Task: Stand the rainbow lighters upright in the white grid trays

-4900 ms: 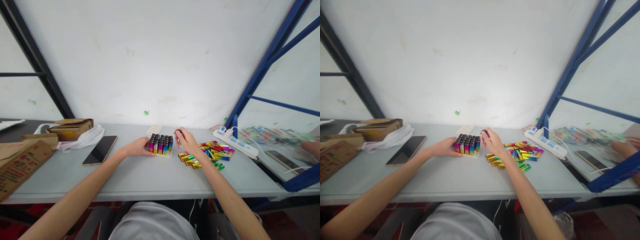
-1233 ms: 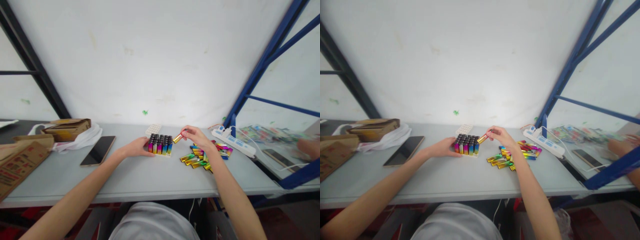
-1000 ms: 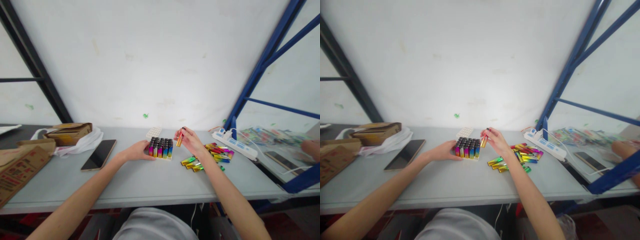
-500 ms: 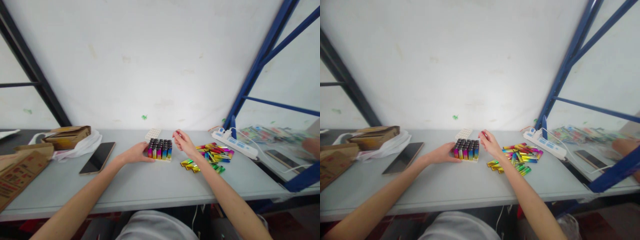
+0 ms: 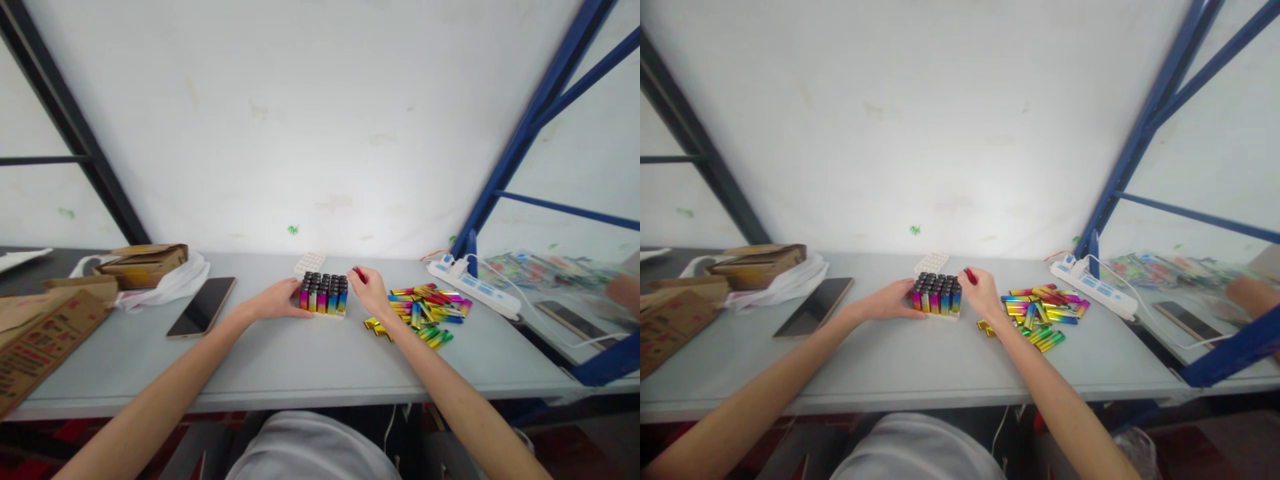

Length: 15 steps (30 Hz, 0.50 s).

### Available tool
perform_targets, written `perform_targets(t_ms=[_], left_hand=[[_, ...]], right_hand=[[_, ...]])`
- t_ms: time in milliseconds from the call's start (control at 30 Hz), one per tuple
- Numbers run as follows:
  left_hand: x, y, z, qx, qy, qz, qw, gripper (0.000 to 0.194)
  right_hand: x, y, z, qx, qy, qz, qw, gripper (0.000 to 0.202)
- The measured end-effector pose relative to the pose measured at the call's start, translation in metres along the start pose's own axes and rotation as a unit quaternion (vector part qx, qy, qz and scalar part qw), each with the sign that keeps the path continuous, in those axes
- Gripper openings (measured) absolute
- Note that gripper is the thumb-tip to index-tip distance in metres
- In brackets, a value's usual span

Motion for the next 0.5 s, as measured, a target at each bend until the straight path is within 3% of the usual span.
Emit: perform_targets(t_ms=[200,500], left_hand=[[0.0015,-0.0007,0.0021,-0.014,0.001,-0.001,1.000,0.066],[-0.0001,0.0003,-0.0003,-0.009,-0.003,0.004,1.000,0.067]], right_hand=[[0.0020,0.0022,0.0061,0.004,0.013,0.020,1.000,0.049],[0.0004,0.0031,0.0074,-0.031,0.049,0.002,0.998,0.039]])
Point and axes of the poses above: each hand's wrist, its own y-axis away from the middle knuckle, its own x-axis out of the palm, z = x × y, the point moved 2 cm from there along -y, towards the middle knuckle, and after that the axes turned 15 degrees about z, right-handed, at the moved point
